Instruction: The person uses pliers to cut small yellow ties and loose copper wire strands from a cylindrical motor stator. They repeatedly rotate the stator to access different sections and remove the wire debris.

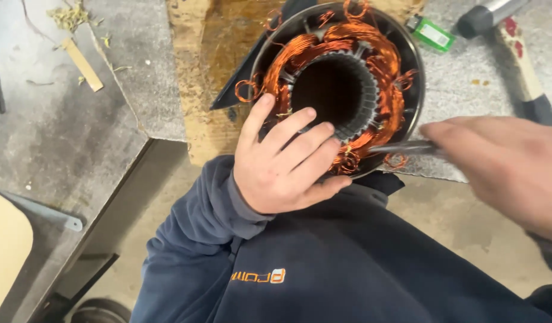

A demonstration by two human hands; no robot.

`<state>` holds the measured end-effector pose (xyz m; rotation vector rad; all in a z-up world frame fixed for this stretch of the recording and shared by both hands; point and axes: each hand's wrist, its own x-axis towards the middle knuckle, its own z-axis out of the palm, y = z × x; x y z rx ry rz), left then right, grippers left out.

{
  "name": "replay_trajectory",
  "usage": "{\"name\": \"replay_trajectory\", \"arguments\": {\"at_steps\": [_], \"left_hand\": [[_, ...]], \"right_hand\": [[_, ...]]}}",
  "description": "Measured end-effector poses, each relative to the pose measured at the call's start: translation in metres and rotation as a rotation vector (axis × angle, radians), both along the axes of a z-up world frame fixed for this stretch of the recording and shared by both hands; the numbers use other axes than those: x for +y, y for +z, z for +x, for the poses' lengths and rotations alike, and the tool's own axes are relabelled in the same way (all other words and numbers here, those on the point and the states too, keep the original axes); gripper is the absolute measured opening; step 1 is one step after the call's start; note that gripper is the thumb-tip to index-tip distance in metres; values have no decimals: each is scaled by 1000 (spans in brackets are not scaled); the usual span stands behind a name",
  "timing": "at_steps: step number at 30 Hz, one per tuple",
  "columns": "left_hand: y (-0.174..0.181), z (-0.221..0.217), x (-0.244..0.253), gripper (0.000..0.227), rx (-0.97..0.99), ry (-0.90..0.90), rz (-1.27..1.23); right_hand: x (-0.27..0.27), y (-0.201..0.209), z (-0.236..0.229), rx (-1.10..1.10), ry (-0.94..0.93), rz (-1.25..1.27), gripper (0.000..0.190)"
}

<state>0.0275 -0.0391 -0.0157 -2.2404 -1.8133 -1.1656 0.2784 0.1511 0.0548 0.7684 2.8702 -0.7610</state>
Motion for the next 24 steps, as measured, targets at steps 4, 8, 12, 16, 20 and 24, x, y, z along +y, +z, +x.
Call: {"name": "replay_trajectory", "arguments": {"at_steps": [4, 8, 12, 16, 20, 24], "left_hand": [[-12, -3, 7, 43, -65, -54, -72], [-20, -6, 11, 46, -123, -92, 25], [-28, -8, 14, 46, -131, -99, 96], [-33, -12, 16, 39, -96, -112, 150], [-33, -13, 16, 35, -93, -112, 160], [-35, -12, 15, 35, -108, -104, 167]], "right_hand": [[-8, 16, -27, -343, 259, 280, 38], [-6, 15, -35, -578, 315, 328, 34], [-3, 11, -34, -478, 343, 276, 36], [-3, 8, -35, -508, 374, 288, 38], [-6, 10, -40, -556, 365, 276, 41], [-11, 12, -49, -572, 362, 338, 41]]}}
